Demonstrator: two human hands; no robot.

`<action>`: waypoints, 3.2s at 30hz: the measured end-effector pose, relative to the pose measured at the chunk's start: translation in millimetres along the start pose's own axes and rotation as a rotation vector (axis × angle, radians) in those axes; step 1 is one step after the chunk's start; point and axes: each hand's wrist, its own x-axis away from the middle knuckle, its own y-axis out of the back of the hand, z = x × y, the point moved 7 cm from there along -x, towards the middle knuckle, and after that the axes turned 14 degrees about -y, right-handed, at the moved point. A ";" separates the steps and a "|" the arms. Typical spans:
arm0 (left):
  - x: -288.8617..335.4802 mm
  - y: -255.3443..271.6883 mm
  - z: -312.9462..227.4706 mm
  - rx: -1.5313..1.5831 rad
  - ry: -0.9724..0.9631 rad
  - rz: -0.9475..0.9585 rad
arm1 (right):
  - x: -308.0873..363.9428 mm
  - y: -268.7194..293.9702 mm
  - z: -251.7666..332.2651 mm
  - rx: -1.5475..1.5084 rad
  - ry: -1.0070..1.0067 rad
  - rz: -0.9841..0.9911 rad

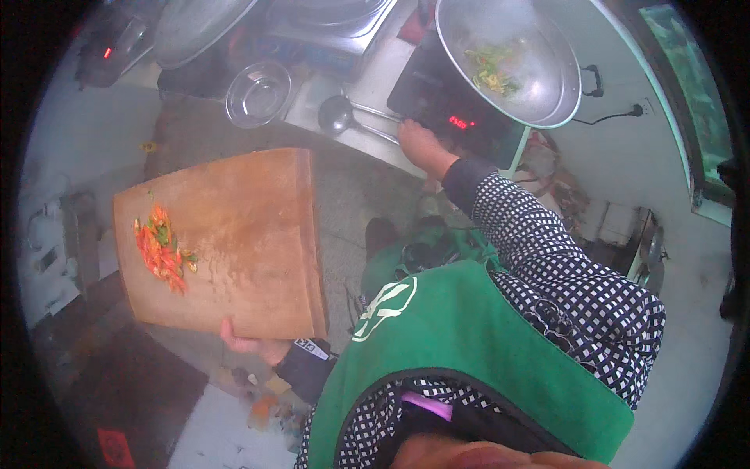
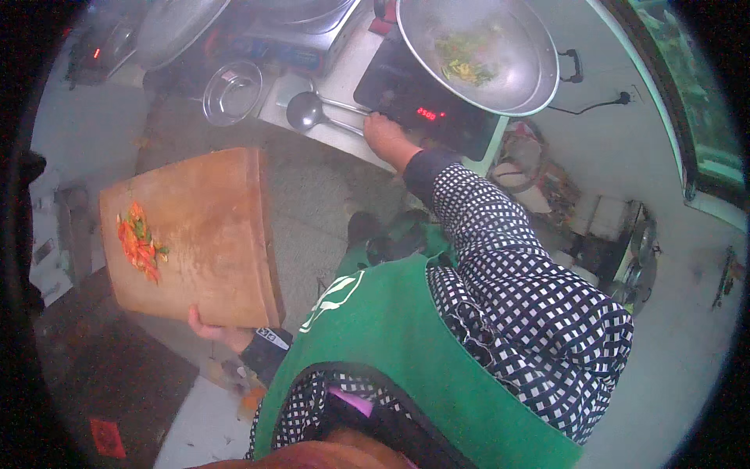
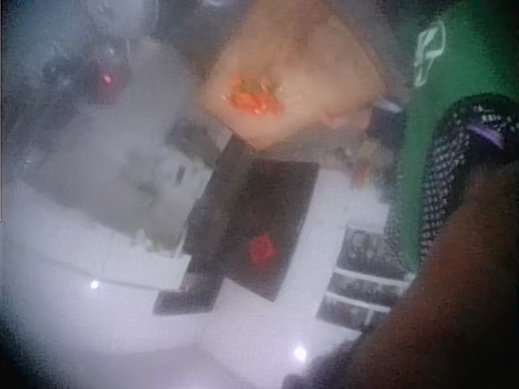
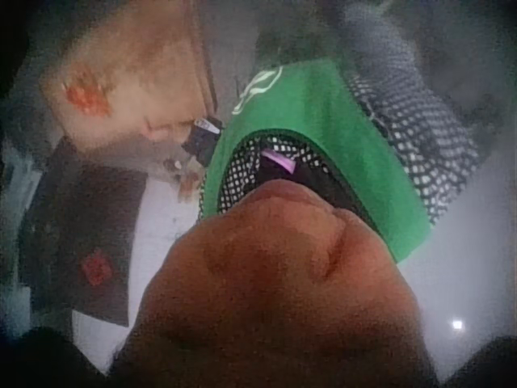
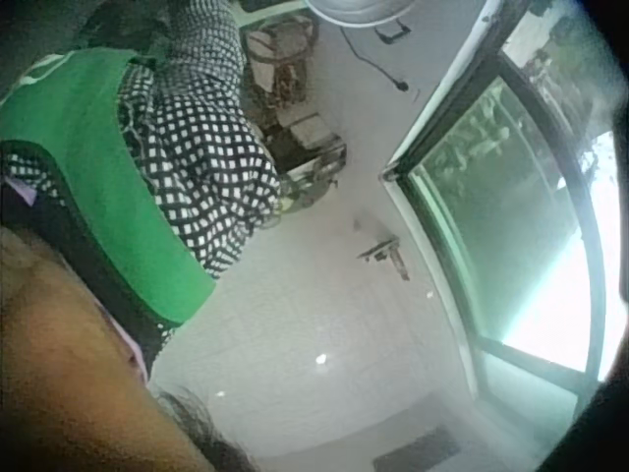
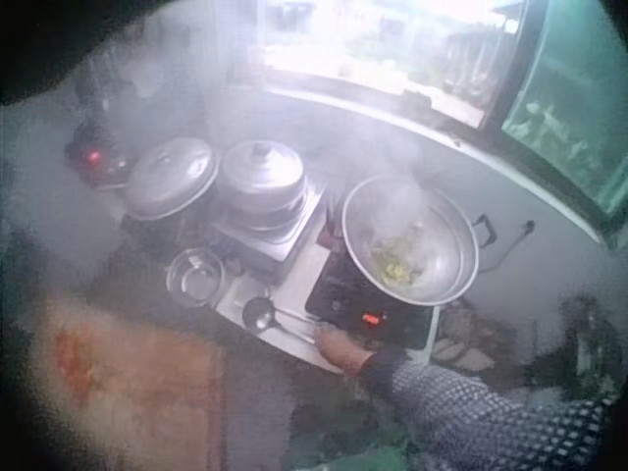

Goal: The person pours oil into a wok, adds chopped peppers and ginger, then stir-fries them. They add chopped cabbage, continue stir-frying, and season the dish with a packet of seasoning. The person washes their hands at the sink at the end.

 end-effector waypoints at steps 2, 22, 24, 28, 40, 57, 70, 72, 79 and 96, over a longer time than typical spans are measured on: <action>2.7 -3.6 -2.0 -0.011 -0.007 -0.030 | -7.6 -15.1 7.1 0.203 0.017 0.058; 3.1 -13.4 -4.7 -0.072 -0.068 0.013 | -44.2 -4.4 27.4 0.113 -0.004 0.283; 1.1 -10.6 -5.0 -0.056 -0.065 0.017 | -42.3 -1.1 28.5 0.091 0.012 0.261; -3.0 -8.6 -5.8 -0.039 -0.082 0.026 | -39.0 4.5 32.2 0.032 0.037 0.238; -9.3 -15.5 -1.5 -0.037 -0.110 0.072 | 9.6 109.1 24.1 -0.258 -0.015 0.134; -14.6 -21.8 -1.3 0.039 -0.146 0.205 | -86.7 105.4 -101.1 -0.277 -0.063 0.183; -26.2 -15.3 -2.5 0.042 -0.179 0.229 | -37.1 150.4 -75.8 -0.105 0.185 0.476; -28.0 -14.0 -1.8 0.057 -0.184 0.237 | -32.0 153.9 -78.4 -0.135 0.112 0.544; -25.3 -19.5 -2.3 0.098 -0.168 0.286 | -102.6 129.3 17.9 -0.254 0.239 0.237; -28.0 -22.4 -5.4 0.094 -0.222 0.282 | -84.3 179.7 -38.3 0.160 0.281 0.488</action>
